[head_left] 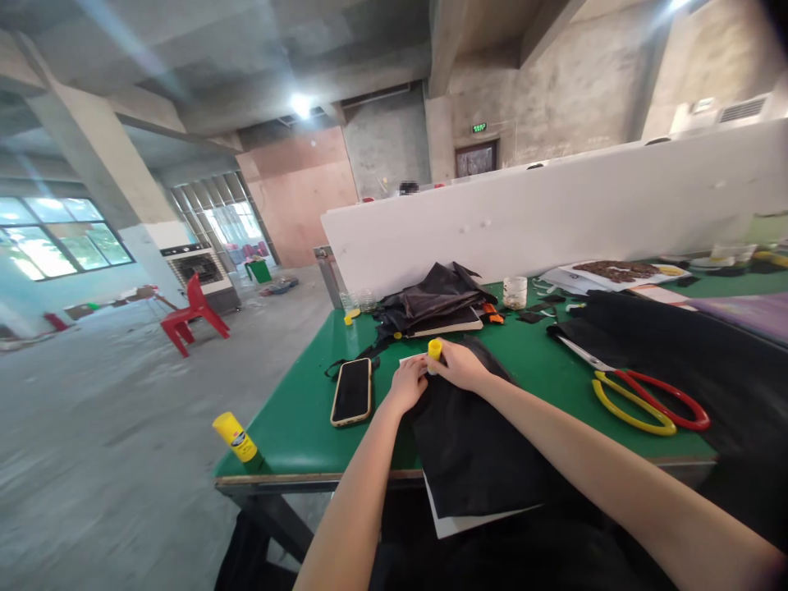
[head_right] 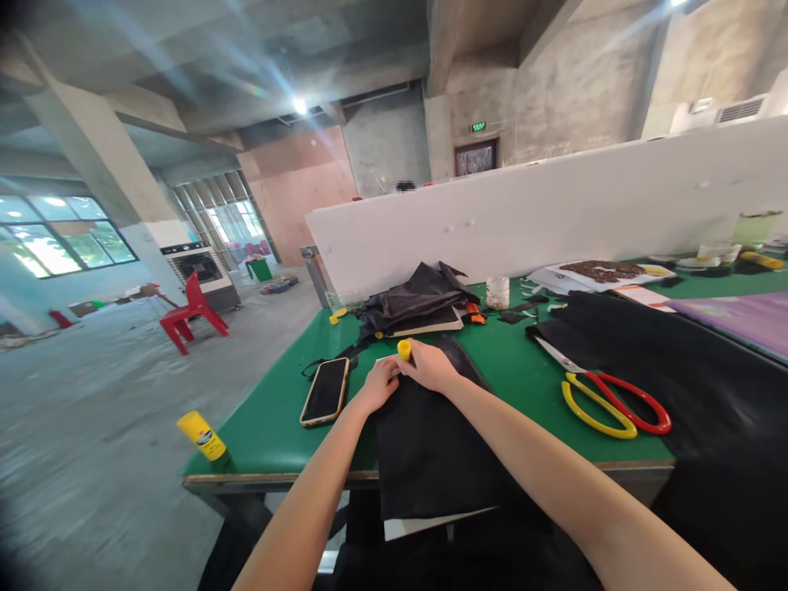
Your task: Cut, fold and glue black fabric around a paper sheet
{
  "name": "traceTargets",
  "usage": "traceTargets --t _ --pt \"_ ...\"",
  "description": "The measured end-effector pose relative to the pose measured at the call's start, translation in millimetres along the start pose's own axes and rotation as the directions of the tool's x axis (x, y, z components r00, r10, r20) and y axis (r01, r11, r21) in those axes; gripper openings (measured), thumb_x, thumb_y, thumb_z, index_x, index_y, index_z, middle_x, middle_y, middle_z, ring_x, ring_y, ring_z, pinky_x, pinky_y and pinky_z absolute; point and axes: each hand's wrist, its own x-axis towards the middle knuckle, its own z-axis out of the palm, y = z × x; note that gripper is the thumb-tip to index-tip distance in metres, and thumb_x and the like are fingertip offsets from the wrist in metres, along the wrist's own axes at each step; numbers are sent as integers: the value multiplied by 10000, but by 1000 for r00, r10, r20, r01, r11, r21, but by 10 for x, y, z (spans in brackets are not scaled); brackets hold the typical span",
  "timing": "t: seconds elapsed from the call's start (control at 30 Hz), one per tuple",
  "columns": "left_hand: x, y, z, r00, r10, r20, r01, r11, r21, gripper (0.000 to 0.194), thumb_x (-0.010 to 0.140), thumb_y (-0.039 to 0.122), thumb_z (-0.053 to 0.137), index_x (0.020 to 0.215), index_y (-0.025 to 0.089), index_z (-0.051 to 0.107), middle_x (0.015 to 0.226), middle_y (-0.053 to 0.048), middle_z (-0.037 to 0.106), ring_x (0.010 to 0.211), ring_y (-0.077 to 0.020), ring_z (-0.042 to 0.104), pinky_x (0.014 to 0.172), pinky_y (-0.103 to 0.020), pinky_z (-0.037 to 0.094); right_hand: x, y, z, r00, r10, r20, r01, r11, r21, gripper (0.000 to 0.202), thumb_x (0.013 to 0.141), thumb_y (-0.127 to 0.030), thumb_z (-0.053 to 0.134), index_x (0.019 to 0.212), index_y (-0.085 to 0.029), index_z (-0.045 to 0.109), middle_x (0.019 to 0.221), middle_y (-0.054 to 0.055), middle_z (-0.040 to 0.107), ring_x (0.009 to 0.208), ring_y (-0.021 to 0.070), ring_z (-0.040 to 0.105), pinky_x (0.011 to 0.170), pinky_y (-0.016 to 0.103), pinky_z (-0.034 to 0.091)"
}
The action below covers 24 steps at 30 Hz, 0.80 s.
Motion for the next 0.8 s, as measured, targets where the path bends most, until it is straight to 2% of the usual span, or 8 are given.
traceTargets --t 0.13,0.37,0.5,0.67,0.8 --pt "19 -13 14 1000 -8 8 8 1000 -9 443 738 76 485 1164 184 545 1273 -56 516 1193 -222 418 1021 -389 334 27 5 55 999 21 30 -20 999 -30 264 836 -437 483 898 -184 528 853 57 645 711 173 598 589 236 351" --pt "1 24 -13 1000 1 -4 -1 1000 -18 412 748 77 475 1132 191 571 1294 -51 505 1202 -207 420 1029 -380 334 56 89 -14 987 120 -104 -128 989 -77 259 875 -407 419 927 -173 516 919 92 632 796 205 597 620 254 359" --pt "-3 15 -12 1000 -2 -12 1 1000 -23 417 741 78 481 1130 198 570 1290 -48 509 1196 -210 426 1018 -393 346 53 107 1 983 125 -136 -132 990 -44 313 918 -417 314 957 -164 495 897 79 626 796 177 594 645 240 381" --pt "3 -7 5 1000 9 -7 -9 1000 -26 426 739 81 481 1144 189 563 1287 -46 510 1200 -205 418 1031 -370 327 55 98 122 996 62 -58 -62 998 -14 225 850 -412 473 875 -194 524 856 40 640 711 154 596 601 224 372" --pt "4 2 1 1000 11 -4 -11 1000 -20 407 748 78 468 1130 176 571 1293 -56 503 1209 -203 412 1041 -366 315 60 135 131 989 103 -103 -106 994 -24 217 837 -392 495 895 -185 528 901 78 632 749 189 598 601 247 367"
